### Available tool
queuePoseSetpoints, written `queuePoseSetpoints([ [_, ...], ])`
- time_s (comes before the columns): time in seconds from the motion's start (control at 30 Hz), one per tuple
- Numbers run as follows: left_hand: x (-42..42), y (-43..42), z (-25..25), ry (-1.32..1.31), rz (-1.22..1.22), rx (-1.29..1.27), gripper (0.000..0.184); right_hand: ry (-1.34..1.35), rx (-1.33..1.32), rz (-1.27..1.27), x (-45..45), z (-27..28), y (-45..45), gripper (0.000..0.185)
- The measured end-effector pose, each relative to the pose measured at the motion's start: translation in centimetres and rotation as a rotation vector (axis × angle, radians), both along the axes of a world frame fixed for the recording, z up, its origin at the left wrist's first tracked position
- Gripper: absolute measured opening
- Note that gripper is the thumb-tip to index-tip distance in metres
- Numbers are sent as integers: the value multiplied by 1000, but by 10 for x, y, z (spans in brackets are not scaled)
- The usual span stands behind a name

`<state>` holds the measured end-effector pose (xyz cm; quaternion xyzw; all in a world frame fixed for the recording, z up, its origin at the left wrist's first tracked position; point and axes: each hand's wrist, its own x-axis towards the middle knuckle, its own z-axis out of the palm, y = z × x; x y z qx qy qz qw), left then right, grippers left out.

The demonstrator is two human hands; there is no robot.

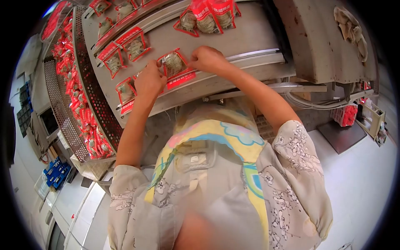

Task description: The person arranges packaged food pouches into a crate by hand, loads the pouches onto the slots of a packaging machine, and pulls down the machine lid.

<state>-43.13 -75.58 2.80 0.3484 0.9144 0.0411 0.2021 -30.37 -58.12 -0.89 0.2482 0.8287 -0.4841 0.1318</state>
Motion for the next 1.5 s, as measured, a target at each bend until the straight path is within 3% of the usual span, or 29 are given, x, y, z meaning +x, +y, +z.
queuePoseSetpoints([
  [0.03,3,-1,4,-4,-6,-35,40,25,2,13,1,2,1,24],
  [0.13,24,-9,20,128,-183,382,38,85,93,50,4,-3,-3,22],
  [0.23,40,-6,28,118,-453,572,30,77,15,39,4,4,-2,22],
  [0.33,49,-19,-1,32,-411,500,22,45,9,78,5,4,2,21],
  [0.47,55,-13,15,-90,-358,553,15,317,32,-49,11,-1,5,17],
  [0.57,40,15,24,-141,-303,707,13,406,-65,-182,5,8,5,16],
  [0.67,5,69,11,-5,-44,805,18,480,-26,-182,-4,3,8,15],
  [0.73,-22,116,-7,56,-66,993,20,454,44,-156,-8,11,11,14],
  [0.83,-41,154,-38,-142,-31,922,24,521,105,-226,-12,8,16,13],
  [0.93,-46,160,-46,-158,-43,735,26,507,69,-251,-11,9,20,13],
  [1.23,-50,150,-49,-307,-283,779,28,345,263,-531,-13,11,18,16],
  [1.37,-39,136,-32,-571,-6,637,39,400,404,-559,-15,8,25,18],
  [1.5,-40,128,-75,-814,87,719,38,443,433,-600,-20,-3,22,23],
])
